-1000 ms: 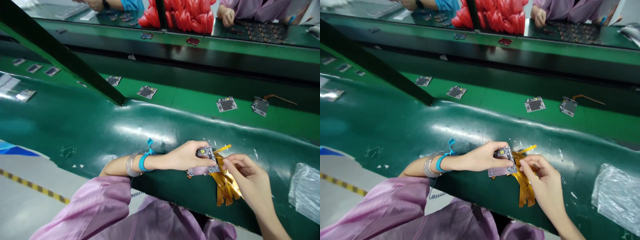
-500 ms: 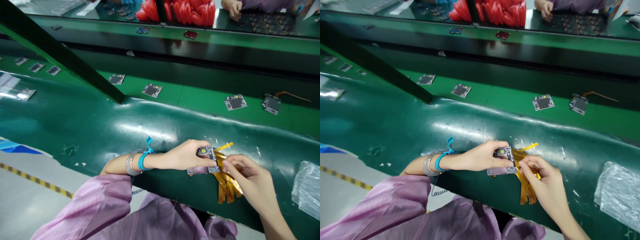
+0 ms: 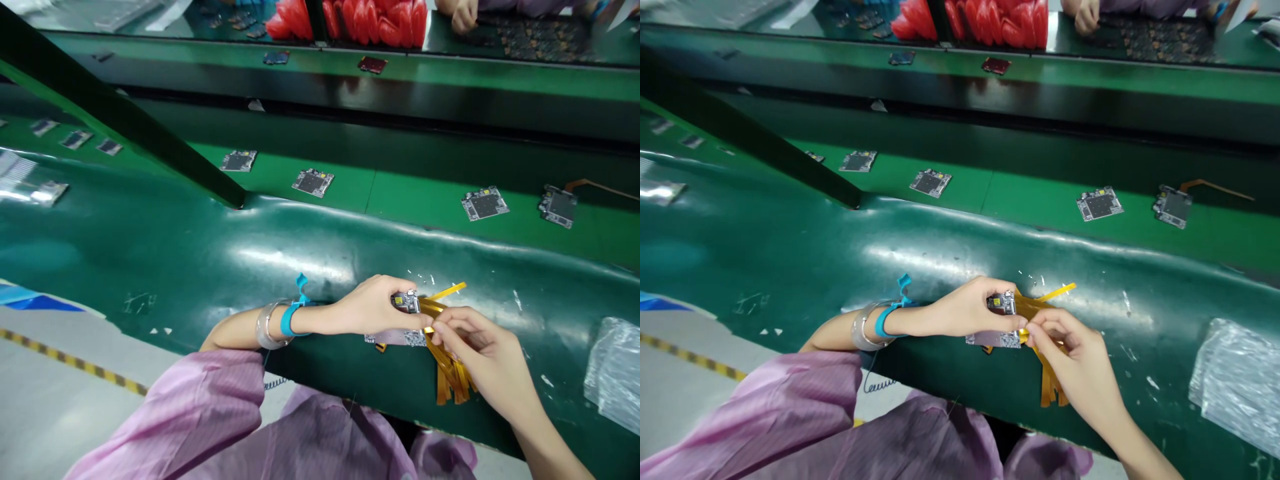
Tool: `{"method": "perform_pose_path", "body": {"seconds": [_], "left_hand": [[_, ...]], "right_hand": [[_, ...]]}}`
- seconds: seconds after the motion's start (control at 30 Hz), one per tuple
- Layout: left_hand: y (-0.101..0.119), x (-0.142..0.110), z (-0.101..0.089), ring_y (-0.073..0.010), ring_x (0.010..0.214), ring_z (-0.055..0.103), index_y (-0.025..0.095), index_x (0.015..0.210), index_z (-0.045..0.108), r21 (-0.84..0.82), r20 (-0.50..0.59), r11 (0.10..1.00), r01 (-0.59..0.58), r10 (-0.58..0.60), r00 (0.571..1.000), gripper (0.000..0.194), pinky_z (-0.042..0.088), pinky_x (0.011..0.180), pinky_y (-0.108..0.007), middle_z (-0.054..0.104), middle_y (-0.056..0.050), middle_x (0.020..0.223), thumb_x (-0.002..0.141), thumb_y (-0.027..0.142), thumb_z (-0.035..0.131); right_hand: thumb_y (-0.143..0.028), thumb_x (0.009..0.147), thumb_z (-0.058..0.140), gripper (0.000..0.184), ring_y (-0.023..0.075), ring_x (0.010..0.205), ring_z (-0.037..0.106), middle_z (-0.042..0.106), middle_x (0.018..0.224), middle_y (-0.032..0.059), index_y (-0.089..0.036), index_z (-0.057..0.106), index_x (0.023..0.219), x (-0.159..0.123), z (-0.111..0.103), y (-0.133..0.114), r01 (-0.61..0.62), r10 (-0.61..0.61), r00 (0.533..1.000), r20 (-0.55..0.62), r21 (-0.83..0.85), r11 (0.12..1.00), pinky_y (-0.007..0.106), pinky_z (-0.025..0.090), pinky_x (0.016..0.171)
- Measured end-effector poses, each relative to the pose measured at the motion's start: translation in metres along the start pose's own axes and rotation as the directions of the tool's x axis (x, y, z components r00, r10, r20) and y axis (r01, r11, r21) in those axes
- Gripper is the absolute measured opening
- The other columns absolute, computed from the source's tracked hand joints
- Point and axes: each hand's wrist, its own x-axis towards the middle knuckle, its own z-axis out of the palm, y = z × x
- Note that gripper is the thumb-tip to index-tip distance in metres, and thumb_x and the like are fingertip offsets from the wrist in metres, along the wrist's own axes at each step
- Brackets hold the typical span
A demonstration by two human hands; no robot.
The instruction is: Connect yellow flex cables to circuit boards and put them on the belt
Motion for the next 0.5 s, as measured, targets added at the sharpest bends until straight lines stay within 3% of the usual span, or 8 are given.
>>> {"method": "perform_pose_path", "body": {"seconds": [0.1, 0.17, 0.27, 0.33, 0.4, 0.5], "left_hand": [[-0.003, 0.003, -0.003, -0.009, 0.06, 0.039, 0.018, 0.071, 0.051, -0.037, 0.005, 0.999, -0.021, 0.021, 1.0, 0.039, 0.026, 0.052, -0.024, 0.043, 0.005, 0.065, 0.085, 0.048, 0.071], [-0.003, 0.006, -0.008, -0.0092, 0.059, 0.039, 0.018, 0.073, 0.051, -0.035, -0.005, 0.999, -0.029, 0.029, 1.0, 0.035, 0.027, 0.052, -0.025, 0.043, 0.005, 0.066, 0.087, 0.046, 0.068], [0.008, 0.016, -0.024, -0.011, 0.065, 0.048, 0.018, 0.082, 0.056, 0.01, -0.092, 0.997, -0.079, 0.08, 0.993, 0.024, 0.036, 0.057, -0.025, 0.053, 0.003, 0.073, 0.088, 0.04, 0.064], [0.021, 0.03, -0.042, -0.0131, 0.074, 0.057, 0.017, 0.093, 0.059, 0.058, -0.204, 0.988, -0.141, 0.151, 0.967, 0.018, 0.044, 0.065, -0.025, 0.061, 0.001, 0.084, 0.085, 0.032, 0.066], [0.034, 0.055, -0.067, -0.0146, 0.08, 0.062, 0.016, 0.105, 0.058, 0.1, -0.316, 0.979, -0.175, 0.198, 0.928, 0.025, 0.048, 0.073, -0.027, 0.066, -0.001, 0.092, 0.084, 0.025, 0.067], [0.04, 0.103, -0.11, -0.0187, 0.084, 0.068, 0.013, 0.122, 0.053, 0.137, -0.412, 0.983, -0.126, 0.172, 0.895, 0.037, 0.052, 0.08, -0.032, 0.071, -0.007, 0.1, 0.088, 0.022, 0.065]], "right_hand": [[-0.049, 0.094, 0.067, 0.027, 0.0206, 0.073, 0.074, 0.079, 0.084, 0.0051, -0.023, 0.076, 0.095, 0.001, -0.004, 0.005, -0.007, 0.006, 0.999, -0.048, -0.02, 1.0, 0.029, 0.06, 0.066], [-0.052, 0.098, 0.061, 0.031, 0.0235, 0.089, 0.076, 0.081, 0.102, 0.0069, -0.025, 0.077, 0.101, 0.003, -0.011, 0.008, 0.012, -0.019, 0.991, -0.134, -0.056, 0.998, 0.034, 0.061, 0.079], [-0.052, 0.099, 0.058, 0.032, 0.026, 0.114, 0.07, 0.076, 0.121, 0.0058, -0.029, 0.075, 0.114, 0.012, -0.024, 0.014, 0.063, -0.084, 0.947, -0.309, -0.079, 0.995, 0.042, 0.052, 0.104], [-0.052, 0.098, 0.06, 0.035, 0.0267, 0.12, 0.066, 0.072, 0.131, 0.0056, -0.03, 0.07, 0.124, 0.02, -0.032, 0.021, 0.099, -0.12, 0.899, -0.422, -0.073, 0.992, 0.045, 0.047, 0.108], [-0.052, 0.097, 0.062, 0.039, 0.0278, 0.12, 0.065, 0.068, 0.137, 0.0065, -0.03, 0.066, 0.13, 0.028, -0.036, 0.03, 0.096, -0.128, 0.877, -0.464, -0.092, 0.991, 0.046, 0.048, 0.106], [-0.051, 0.097, 0.061, 0.04, 0.0296, 0.115, 0.065, 0.067, 0.134, 0.0093, -0.028, 0.066, 0.13, 0.037, -0.03, 0.042, 0.077, -0.152, 0.915, -0.374, -0.208, 0.975, 0.05, 0.049, 0.1]]}}
